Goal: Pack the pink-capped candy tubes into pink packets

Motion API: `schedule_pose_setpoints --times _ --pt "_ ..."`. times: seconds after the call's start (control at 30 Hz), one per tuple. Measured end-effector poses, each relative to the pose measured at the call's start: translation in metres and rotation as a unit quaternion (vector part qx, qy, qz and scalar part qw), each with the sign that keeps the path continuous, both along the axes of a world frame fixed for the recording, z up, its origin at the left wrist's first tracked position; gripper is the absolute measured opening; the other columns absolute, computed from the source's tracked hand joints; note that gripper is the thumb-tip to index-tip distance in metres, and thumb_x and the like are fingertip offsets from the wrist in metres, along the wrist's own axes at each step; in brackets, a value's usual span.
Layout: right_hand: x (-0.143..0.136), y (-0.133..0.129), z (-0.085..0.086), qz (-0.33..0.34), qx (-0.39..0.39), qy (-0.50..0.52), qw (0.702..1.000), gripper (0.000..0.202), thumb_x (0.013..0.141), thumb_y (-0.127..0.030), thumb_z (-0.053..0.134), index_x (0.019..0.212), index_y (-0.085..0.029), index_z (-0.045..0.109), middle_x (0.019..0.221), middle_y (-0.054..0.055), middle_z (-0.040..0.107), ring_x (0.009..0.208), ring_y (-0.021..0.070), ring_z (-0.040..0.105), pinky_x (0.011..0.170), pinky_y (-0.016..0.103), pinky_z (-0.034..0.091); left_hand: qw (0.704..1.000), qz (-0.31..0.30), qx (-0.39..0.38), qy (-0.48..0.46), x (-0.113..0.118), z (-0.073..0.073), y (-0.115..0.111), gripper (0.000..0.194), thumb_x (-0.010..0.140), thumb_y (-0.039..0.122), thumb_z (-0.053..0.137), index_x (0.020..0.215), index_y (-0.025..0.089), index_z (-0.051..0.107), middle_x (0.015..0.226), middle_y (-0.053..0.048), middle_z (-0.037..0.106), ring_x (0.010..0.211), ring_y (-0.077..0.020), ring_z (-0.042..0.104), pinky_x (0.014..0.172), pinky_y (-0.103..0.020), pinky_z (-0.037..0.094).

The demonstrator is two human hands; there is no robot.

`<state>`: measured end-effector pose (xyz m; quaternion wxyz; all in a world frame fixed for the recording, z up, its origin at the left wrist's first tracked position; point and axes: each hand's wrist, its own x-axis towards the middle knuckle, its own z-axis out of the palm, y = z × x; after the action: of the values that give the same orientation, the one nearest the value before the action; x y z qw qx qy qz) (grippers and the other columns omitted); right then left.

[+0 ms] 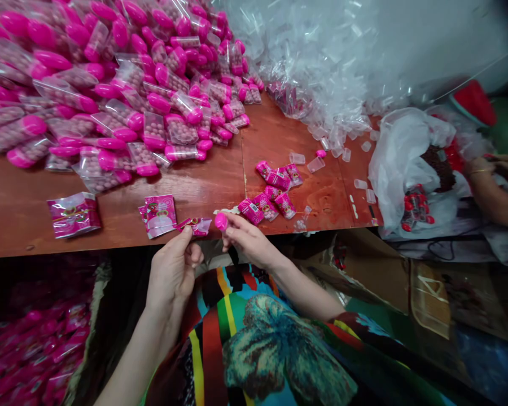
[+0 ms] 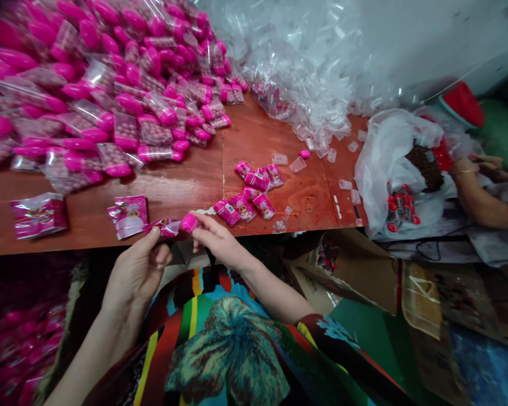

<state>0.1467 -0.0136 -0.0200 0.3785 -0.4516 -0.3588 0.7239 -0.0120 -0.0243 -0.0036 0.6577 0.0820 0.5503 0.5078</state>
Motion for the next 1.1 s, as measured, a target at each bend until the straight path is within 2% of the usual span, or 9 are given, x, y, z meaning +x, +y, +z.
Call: schedule_pose_setpoints --times 0.13,0.23,0.37,0.5,0.7,0.87,0.93,1.0,1.1 --pt "-0.008 -0.012 -0.008 -0.063 0.105 -0.155 0.980 0.055 0.088 -0.042 0.066 0.137 -0.026 0.049 0.095 0.003 0.059 0.077 0.0166 0.057 0.075 0.034 0.054 1.000 0.002 -0.004 0.005 0.004 -0.001 -0.002 0.030 0.069 0.029 0.082 0.061 0.015 0.057 0.042 0.006 0.048 0.039 -0.0064 0.040 0.044 -0.022 0.030" --pt "-0.011 -0.014 -0.007 -0.059 0.173 -0.212 0.960 0.052 0.089 -0.038 0.066 0.137 -0.025 0.049 0.112 0.008 0.061 0.095 0.0192 0.061 0.090 0.036 0.052 1.000 -0.005 -0.001 0.011 0.006 -0.001 -0.005 0.029 0.071 0.031 0.081 0.063 0.014 0.059 0.043 0.005 0.051 0.041 -0.0065 0.041 0.046 -0.022 0.032" --pt "-0.010 -0.017 -0.001 -0.017 0.182 -0.246 0.952 0.051 0.090 -0.036 0.065 0.136 -0.024 0.048 0.113 0.008 0.064 0.096 0.0196 0.063 0.091 0.037 0.053 1.000 -0.014 0.005 0.007 0.007 -0.002 -0.006 0.029 0.074 0.033 0.080 0.065 0.014 0.059 0.045 0.004 0.053 0.042 -0.0067 0.043 0.047 -0.021 0.031" --pt "-0.008 -0.018 0.000 0.011 0.176 -0.232 0.957 0.051 0.090 -0.032 0.065 0.136 -0.023 0.044 0.107 0.006 0.067 0.089 0.0166 0.065 0.084 0.034 0.054 0.998 -0.063 0.010 -0.024 0.006 -0.006 -0.005 0.032 0.076 0.040 0.078 0.069 0.015 0.061 0.044 0.004 0.052 0.042 -0.0077 0.042 0.046 -0.021 0.031" --pt "-0.007 -0.018 -0.003 0.045 0.165 -0.208 0.963 0.047 0.091 -0.029 0.062 0.132 -0.019 0.042 0.096 0.002 0.065 0.081 0.0138 0.064 0.076 0.031 0.055 0.990 -0.136 0.000 -0.047 0.008 -0.008 -0.004 0.049 0.069 0.044 0.083 0.047 0.016 0.050 0.039 0.002 0.046 0.042 -0.0073 0.041 0.049 -0.021 0.035" --pt "-0.001 -0.015 0.001 0.073 0.264 -0.300 0.914 0.046 0.091 -0.029 0.063 0.134 -0.021 0.049 0.115 0.009 0.065 0.099 0.0209 0.065 0.090 0.040 0.053 0.984 -0.168 0.007 -0.065 0.006 -0.012 -0.004 0.046 0.073 0.043 0.081 0.050 0.015 0.054 0.040 0.003 0.045 0.042 -0.0068 0.039 0.048 -0.020 0.033" --pt "0.001 -0.014 0.002 0.074 0.254 -0.250 0.931 0.045 0.093 -0.031 0.062 0.136 -0.024 0.051 0.108 0.006 0.066 0.091 0.0178 0.065 0.085 0.036 0.054 0.981 -0.175 0.021 -0.076 0.003 -0.012 -0.004 0.047 0.077 0.041 0.078 0.048 0.015 0.052 0.039 0.004 0.043 0.042 -0.0066 0.039 0.049 -0.020 0.034" --pt "0.002 -0.013 0.002 0.087 0.179 -0.145 0.969 0.045 0.098 -0.037 0.055 0.141 -0.026 0.046 0.084 -0.001 0.063 0.063 0.0103 0.057 0.063 0.026 0.052 0.979 -0.181 0.040 -0.087 0.000 -0.010 -0.004 0.049 0.080 0.040 0.076 0.046 0.016 0.050 0.040 0.003 0.043 0.045 -0.0078 0.043 0.053 -0.021 0.038" --pt "-0.002 -0.017 0.001 0.100 0.052 0.006 0.994 0.050 0.102 -0.046 0.044 0.148 -0.027 0.033 0.065 -0.008 0.052 0.038 0.0037 0.031 0.037 0.016 0.029 0.975 -0.193 0.058 -0.094 -0.003 -0.006 -0.004 0.045 0.082 0.039 0.074 0.049 0.015 0.054 0.043 0.001 0.048 0.050 -0.0121 0.053 0.059 -0.024 0.044"
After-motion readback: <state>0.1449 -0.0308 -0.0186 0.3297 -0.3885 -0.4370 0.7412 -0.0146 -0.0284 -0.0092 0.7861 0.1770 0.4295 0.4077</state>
